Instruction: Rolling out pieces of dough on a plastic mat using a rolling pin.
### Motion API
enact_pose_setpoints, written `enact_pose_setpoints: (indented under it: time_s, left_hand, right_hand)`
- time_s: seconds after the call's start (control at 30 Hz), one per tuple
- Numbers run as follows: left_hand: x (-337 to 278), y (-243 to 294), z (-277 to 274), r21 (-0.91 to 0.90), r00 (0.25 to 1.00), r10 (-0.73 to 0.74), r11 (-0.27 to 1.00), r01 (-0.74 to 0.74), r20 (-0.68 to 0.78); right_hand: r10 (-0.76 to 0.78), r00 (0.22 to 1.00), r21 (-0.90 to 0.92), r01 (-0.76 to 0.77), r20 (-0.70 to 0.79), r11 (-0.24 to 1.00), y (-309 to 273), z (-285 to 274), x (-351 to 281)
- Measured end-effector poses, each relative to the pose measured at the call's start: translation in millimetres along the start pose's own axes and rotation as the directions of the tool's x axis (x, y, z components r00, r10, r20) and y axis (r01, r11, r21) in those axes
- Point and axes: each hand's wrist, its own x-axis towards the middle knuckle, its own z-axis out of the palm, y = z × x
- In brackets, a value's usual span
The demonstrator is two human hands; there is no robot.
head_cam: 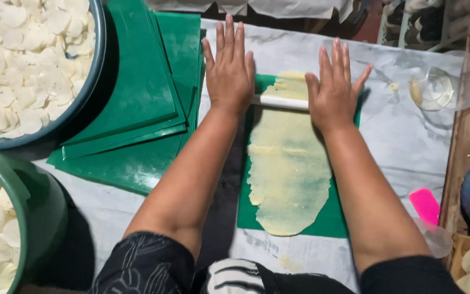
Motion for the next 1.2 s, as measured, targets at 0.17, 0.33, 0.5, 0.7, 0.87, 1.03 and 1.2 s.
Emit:
enact_pose_setpoints:
  time_s: [0.17, 0.33, 0.5, 0.7, 0.87, 1.03, 1.2]
  left_hand:
    - [-53, 9, 2, 0.004, 0.985, 0.100, 0.995, -0.102, 0.141]
    - [-26, 10, 36, 0.020, 0.992, 0.070, 0.997, -0.072, 0.101]
    - [39, 10, 38, 0.075, 0.915, -0.082, 0.996, 0.056, 0.395]
    - [29, -25, 7, -0.460, 0.893, 0.442, 0.778, -0.427, -0.082]
    - [-13, -27, -3, -0.321, 0.823, 0.566, 0.774, -0.546, -0.036]
    - [-75, -7, -18, -0.219, 0.845, 0.527, 0.818, -0.532, -0.083]
    - [-171, 15, -33, -0.386, 0.870, 0.489, 0.814, -0.433, 0.054]
  right_hand:
    - [0.073, 0.994, -0.067, -0.067, 0.087, 0.996, -10, 3, -51]
    - [0.175, 0.938, -0.152, -0.135, 0.299, 0.979, -7, 7, -17]
    - [0.266, 0.832, -0.193, -0.194, 0.487, 0.962, -13, -7, 48]
    - [-0.263, 0.963, 0.249, 0.269, -0.058, 0.931, 30, -3, 36]
    - [-0.341, 0.932, 0.054, 0.337, 0.127, 0.940, 37, -9, -19]
    - [-0.363, 0.932, -0.069, 0.363, 0.006, 0.929, 50, -26, -91]
    - [-0.292, 0.947, 0.017, 0.292, 0.136, 0.956, 43, -47, -184]
